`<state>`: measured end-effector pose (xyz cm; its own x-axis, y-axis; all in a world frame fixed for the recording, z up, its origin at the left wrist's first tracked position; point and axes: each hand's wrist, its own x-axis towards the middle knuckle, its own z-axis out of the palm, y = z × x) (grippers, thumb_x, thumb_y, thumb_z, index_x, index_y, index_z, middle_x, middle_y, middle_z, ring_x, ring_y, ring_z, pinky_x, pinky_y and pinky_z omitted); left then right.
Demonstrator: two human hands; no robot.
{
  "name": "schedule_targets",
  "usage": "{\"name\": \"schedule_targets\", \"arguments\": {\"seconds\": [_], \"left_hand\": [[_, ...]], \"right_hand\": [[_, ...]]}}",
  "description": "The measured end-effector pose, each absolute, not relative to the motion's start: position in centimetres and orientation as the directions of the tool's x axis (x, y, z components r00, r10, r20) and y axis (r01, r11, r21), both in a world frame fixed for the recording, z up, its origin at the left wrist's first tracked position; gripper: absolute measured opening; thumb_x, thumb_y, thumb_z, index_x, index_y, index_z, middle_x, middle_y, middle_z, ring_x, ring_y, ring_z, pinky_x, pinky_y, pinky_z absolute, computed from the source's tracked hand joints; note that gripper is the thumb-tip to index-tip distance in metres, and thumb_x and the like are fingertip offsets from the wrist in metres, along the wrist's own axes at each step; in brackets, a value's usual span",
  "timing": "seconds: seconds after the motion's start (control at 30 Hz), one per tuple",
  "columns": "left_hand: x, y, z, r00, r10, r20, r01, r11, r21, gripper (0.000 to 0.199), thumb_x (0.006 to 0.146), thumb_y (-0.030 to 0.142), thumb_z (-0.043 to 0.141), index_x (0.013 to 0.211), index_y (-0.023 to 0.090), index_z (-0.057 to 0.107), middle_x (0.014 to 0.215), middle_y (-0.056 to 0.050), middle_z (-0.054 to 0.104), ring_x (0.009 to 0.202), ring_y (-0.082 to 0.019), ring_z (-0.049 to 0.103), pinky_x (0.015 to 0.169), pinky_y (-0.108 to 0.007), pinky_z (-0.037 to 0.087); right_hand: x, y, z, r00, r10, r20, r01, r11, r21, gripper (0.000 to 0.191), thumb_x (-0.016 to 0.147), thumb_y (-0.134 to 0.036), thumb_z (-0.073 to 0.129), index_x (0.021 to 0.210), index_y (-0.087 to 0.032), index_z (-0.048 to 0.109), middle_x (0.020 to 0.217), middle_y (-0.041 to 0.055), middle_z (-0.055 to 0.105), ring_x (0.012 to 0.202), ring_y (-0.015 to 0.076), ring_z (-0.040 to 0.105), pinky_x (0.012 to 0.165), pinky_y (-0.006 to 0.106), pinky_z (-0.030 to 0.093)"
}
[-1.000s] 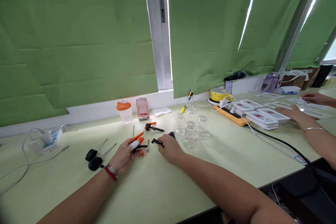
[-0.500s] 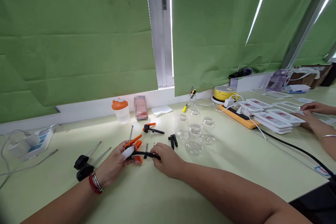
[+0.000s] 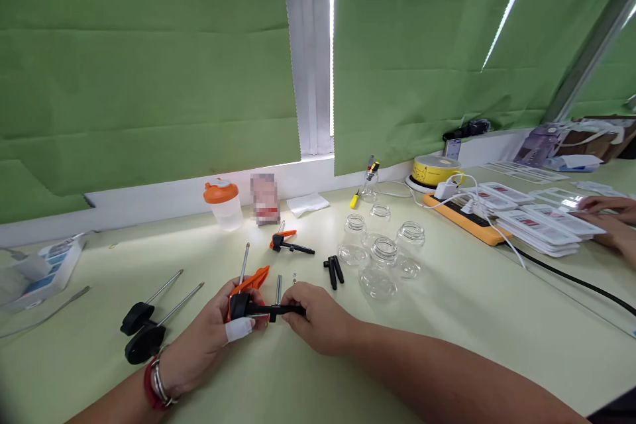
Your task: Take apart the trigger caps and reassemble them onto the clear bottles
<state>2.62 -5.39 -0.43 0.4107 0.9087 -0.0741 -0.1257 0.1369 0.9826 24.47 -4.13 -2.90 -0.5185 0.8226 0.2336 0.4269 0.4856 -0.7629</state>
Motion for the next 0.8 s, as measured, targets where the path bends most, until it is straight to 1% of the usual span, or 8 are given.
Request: {"name": "schedule_targets", "arguments": {"seconds": [0.07, 0.13, 0.23, 0.33, 0.47, 0.6, 0.67, 0.8], "left_hand": [[2.6, -5.6, -0.1, 0.418, 0.906, -0.066, -0.105, 0.12, 0.987, 0.051, 0.071, 0.017, 0.072, 0.114, 0.024, 0.045, 0.091, 0.001, 0.055, 0.08, -0.013, 0.055, 0.081, -0.03, 0.046], [2.7, -5.8, 0.1, 0.4, 0.914, -0.072, -0.059, 0.105, 0.993, 0.052, 0.071, 0.018, 0.072, 0.115, 0.024, 0.044, 0.091, 0.0, 0.055, 0.079, -0.013, 0.055, 0.08, -0.029, 0.046], [3.1, -6.1, 0.0, 0.321, 0.943, -0.083, 0.003, 0.086, 0.996, 0.052, 0.068, 0.018, 0.073, 0.112, 0.024, 0.045, 0.095, -0.001, 0.056, 0.083, -0.014, 0.055, 0.082, -0.029, 0.045], [3.7, -6.3, -0.2, 0.23, 0.971, -0.067, 0.03, 0.062, 0.998, 0.055, 0.067, 0.02, 0.073, 0.113, 0.024, 0.045, 0.102, -0.003, 0.055, 0.09, -0.015, 0.055, 0.086, -0.03, 0.043], [4.1, -6.5, -0.4, 0.15, 0.987, -0.056, 0.061, 0.048, 0.997, 0.052, 0.065, 0.023, 0.071, 0.111, 0.022, 0.047, 0.102, -0.004, 0.056, 0.094, -0.018, 0.055, 0.087, -0.032, 0.043], [4.0, -6.5, -0.4, 0.155, 0.986, -0.057, 0.038, 0.051, 0.998, 0.054, 0.066, 0.022, 0.069, 0.114, 0.023, 0.045, 0.104, -0.005, 0.056, 0.1, -0.021, 0.054, 0.087, -0.032, 0.042], [3.9, -6.5, -0.4, 0.167, 0.985, -0.048, 0.049, 0.04, 0.998, 0.054, 0.066, 0.022, 0.069, 0.114, 0.023, 0.045, 0.102, -0.005, 0.056, 0.098, -0.02, 0.054, 0.088, -0.032, 0.041], [3.9, -6.4, -0.4, 0.183, 0.982, -0.045, 0.097, 0.027, 0.995, 0.047, 0.068, 0.022, 0.069, 0.109, 0.024, 0.047, 0.098, -0.003, 0.054, 0.092, -0.018, 0.053, 0.086, -0.03, 0.041]], "right_hand": [[24.5, -4.3, -3.0, -0.539, 0.825, 0.171, 0.427, 0.442, -0.789, 0.01, 0.085, -0.018, 0.048, 0.093, -0.02, 0.053, 0.074, -0.0027, 0.054, 0.063, 0.0109, 0.045, 0.056, 0.021, 0.034], [24.5, -4.4, -3.1, -0.553, 0.821, 0.145, 0.434, 0.432, -0.791, 0.011, 0.086, -0.018, 0.046, 0.095, -0.021, 0.052, 0.073, -0.0035, 0.053, 0.062, 0.0108, 0.044, 0.056, 0.021, 0.033], [24.5, -4.6, -3.1, -0.546, 0.824, 0.151, 0.451, 0.441, -0.776, 0.012, 0.086, -0.017, 0.046, 0.095, -0.021, 0.052, 0.075, -0.0032, 0.054, 0.065, 0.0112, 0.044, 0.058, 0.022, 0.033], [24.4, -4.6, -3.0, -0.556, 0.819, 0.144, 0.453, 0.444, -0.773, 0.012, 0.086, -0.018, 0.045, 0.096, -0.021, 0.052, 0.076, -0.0026, 0.054, 0.065, 0.0114, 0.044, 0.059, 0.022, 0.034], [24.4, -4.8, -2.8, -0.579, 0.804, 0.136, 0.442, 0.45, -0.776, 0.013, 0.085, -0.018, 0.046, 0.096, -0.021, 0.053, 0.076, -0.0018, 0.055, 0.065, 0.0116, 0.045, 0.059, 0.022, 0.034], [24.4, -4.9, -2.9, -0.586, 0.794, 0.159, 0.425, 0.469, -0.774, 0.013, 0.086, -0.017, 0.045, 0.096, -0.021, 0.052, 0.076, -0.0016, 0.055, 0.065, 0.0119, 0.045, 0.059, 0.022, 0.034], [24.4, -4.9, -3.0, -0.586, 0.793, 0.166, 0.416, 0.47, -0.779, 0.013, 0.086, -0.016, 0.044, 0.096, -0.021, 0.052, 0.076, -0.0016, 0.054, 0.065, 0.012, 0.045, 0.059, 0.023, 0.035], [24.4, -4.9, -3.1, -0.573, 0.802, 0.169, 0.412, 0.461, -0.786, 0.014, 0.085, -0.015, 0.045, 0.095, -0.021, 0.053, 0.076, -0.0016, 0.054, 0.065, 0.012, 0.045, 0.059, 0.023, 0.034]]}}
